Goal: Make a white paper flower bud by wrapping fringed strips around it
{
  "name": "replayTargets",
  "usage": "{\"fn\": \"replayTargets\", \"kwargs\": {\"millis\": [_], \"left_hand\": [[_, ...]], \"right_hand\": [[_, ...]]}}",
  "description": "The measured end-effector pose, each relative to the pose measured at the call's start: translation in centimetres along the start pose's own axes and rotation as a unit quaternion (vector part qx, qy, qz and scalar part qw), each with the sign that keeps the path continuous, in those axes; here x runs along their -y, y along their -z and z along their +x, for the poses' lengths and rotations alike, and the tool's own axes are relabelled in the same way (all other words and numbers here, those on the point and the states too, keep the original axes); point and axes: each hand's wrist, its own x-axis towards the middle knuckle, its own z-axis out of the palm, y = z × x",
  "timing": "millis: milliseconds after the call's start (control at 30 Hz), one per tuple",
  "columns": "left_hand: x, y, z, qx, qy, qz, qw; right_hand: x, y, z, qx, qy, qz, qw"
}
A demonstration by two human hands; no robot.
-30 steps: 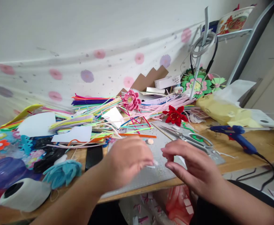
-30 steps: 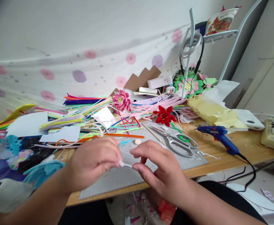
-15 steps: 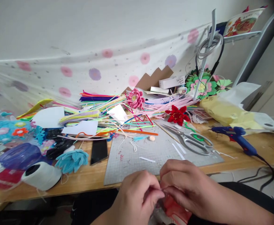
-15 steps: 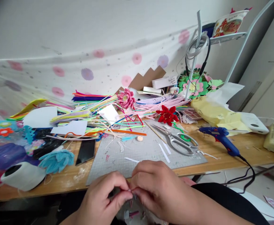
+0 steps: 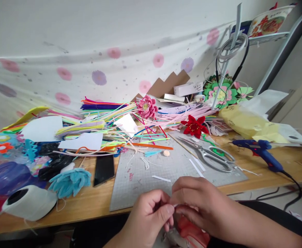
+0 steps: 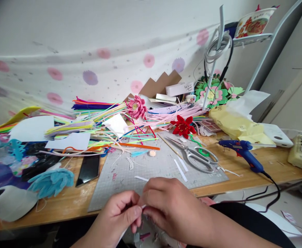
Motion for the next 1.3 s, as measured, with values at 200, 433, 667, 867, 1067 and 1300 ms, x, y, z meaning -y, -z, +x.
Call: {"fn": "replayTargets", "kwargs": {"millis": [200,433,667,867,1067,1300], "left_hand": [[1.0,0.4,0.1,0.008,0.029,-0.008,1.000],[0.9,0.3,0.4,-0.059,0.019,-0.052,0.997],[0.2,-0.4,0.8,-0.080,0.018,-0.151,0.985],[-0.2,-1.2,0.8,-0.054,0.011,-0.149,0.987],[-0.2,-0.9,0.6,-0.030,0.044,-0.127,0.991],[0.2,-0.9,0.8,-0.040,0.042,-0.083,0.995]], "right_hand": [[0.0,-0.1,0.1,-0.001,-0.003,-0.033,0.999],[-1.6,0.4,0.0,-0.079,-0.046,0.026,0.995],[-1.9,0.6,0.2,-0.109,-0.103,0.080,0.985],[-1.5,0.2,0.3,-0.067,-0.041,0.125,0.989],[-1.6,1.0,-0.2,-0.079,-0.056,0.062,0.993],[-1.3,1.2,-0.2,-0.030,-0.015,0.006,0.999]]}}
